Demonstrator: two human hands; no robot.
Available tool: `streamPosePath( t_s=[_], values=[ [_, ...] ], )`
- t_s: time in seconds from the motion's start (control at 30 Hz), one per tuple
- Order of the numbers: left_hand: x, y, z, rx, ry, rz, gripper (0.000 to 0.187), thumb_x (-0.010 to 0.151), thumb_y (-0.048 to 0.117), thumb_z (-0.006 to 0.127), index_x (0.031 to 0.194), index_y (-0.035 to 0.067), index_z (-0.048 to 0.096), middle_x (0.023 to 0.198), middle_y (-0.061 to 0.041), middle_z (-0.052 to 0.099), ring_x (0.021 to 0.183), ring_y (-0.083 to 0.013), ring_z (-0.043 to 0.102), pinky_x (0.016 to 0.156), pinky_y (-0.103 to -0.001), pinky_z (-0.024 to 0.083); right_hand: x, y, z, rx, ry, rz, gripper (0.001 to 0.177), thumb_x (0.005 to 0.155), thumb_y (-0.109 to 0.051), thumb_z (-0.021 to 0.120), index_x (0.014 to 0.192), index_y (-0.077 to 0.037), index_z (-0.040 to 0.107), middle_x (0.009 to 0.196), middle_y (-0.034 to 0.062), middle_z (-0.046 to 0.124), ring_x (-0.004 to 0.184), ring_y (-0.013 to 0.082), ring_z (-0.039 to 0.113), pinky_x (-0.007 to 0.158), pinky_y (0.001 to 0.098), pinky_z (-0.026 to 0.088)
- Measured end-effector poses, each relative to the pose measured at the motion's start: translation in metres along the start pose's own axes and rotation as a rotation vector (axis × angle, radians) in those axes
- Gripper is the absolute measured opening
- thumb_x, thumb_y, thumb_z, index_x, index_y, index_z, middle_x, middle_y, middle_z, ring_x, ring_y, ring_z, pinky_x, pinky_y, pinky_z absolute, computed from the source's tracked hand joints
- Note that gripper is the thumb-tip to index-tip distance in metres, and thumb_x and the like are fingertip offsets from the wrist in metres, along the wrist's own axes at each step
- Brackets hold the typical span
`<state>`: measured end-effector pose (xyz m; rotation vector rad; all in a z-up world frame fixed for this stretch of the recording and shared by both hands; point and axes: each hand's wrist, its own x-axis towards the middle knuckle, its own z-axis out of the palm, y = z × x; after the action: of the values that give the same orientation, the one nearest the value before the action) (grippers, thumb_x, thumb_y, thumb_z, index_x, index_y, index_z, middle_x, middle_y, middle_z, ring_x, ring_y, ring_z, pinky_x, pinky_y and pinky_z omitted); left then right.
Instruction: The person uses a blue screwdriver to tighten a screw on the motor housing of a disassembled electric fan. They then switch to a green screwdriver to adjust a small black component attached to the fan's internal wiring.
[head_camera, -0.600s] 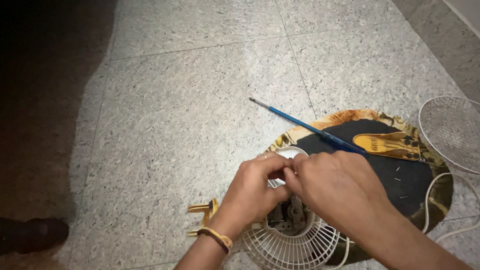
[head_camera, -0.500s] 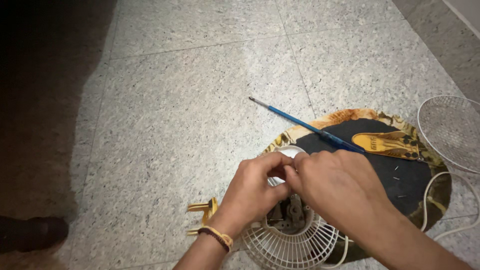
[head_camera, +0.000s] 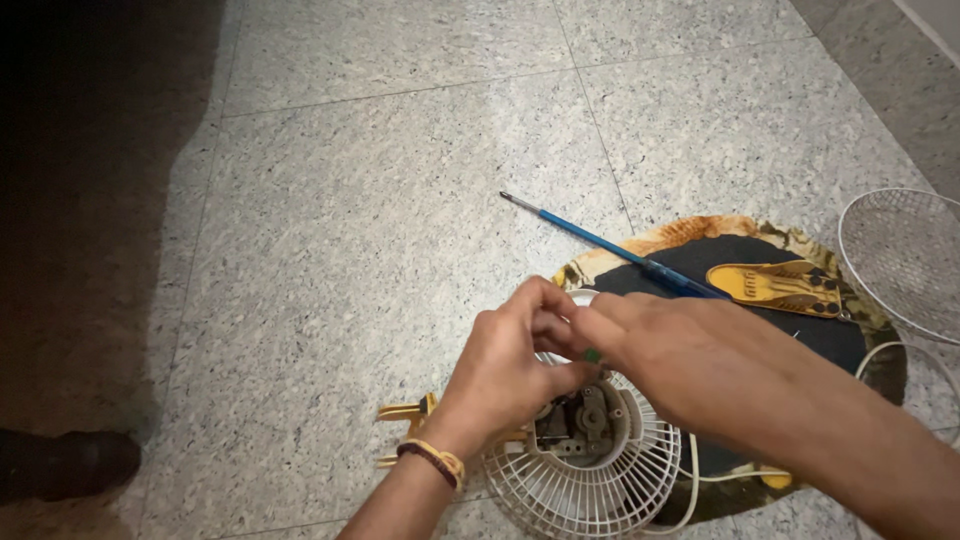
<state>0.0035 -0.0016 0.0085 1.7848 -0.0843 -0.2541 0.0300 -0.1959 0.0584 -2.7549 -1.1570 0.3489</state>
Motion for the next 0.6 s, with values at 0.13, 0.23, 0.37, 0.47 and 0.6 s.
streamPosePath(
  t_s=[0.13,0.23,0.37,0.47,0.6],
  values=[
    [0.000,0.007,-0.001,0.031,-0.032,-0.073,0.052,0.069,0.002,0.085,0.111,0.009,0.056,0.093,-0.007,0.081,0.090,-0.0140,0.078,0.078,-0.029,0.061,0.002,0.000,-0.005,-0.203,-0.175,-0.105,0.033,0.089,-0.014,0.056,0.122,-0.013,0.057,0.098,0.0061,0.066,0.091,0.0244,0.069,0.074,0.0404,0.054],
    [-0.002,0.009,-0.004,0.033,-0.059,-0.096,0.048,0.071,0.002,0.084,0.111,0.009,0.058,0.095,-0.005,0.081,0.095,-0.0132,0.078,0.083,-0.028,0.061,0.009,-0.004,-0.008,-0.338,-0.179,-0.191,0.032,0.086,-0.013,0.057,0.118,-0.008,0.057,0.092,0.0078,0.065,0.085,0.0245,0.068,0.068,0.0395,0.054],
    [0.001,0.006,-0.002,0.043,-0.086,-0.122,0.041,0.076,0.001,0.078,0.112,0.009,0.061,0.098,-0.004,0.081,0.099,-0.0135,0.078,0.090,-0.028,0.063,0.016,-0.010,-0.007,-0.426,-0.340,0.000,0.030,0.097,-0.016,0.051,0.125,-0.007,0.056,0.094,0.0097,0.067,0.073,0.0219,0.068,0.059,0.0365,0.055],
    [0.003,0.000,0.001,-0.044,-0.106,-0.018,0.039,0.078,-0.002,0.075,0.114,0.006,0.062,0.102,-0.005,0.080,0.103,-0.0155,0.078,0.092,-0.030,0.064,0.016,-0.018,-0.008,-0.390,-0.272,0.099,0.040,0.096,-0.023,0.054,0.131,-0.005,0.057,0.086,0.0051,0.071,0.063,0.0207,0.069,0.053,0.0373,0.055],
    [0.002,-0.008,0.000,0.159,-0.149,0.039,0.036,0.073,-0.001,0.078,0.107,0.007,0.072,0.104,-0.005,0.080,0.100,-0.0148,0.078,0.092,-0.027,0.061,0.016,-0.031,-0.006,-0.277,-0.437,0.268,0.044,0.108,-0.041,0.044,0.095,-0.010,0.073,0.074,0.0053,0.072,0.058,0.0224,0.070,0.056,0.0379,0.056]
  ],
)
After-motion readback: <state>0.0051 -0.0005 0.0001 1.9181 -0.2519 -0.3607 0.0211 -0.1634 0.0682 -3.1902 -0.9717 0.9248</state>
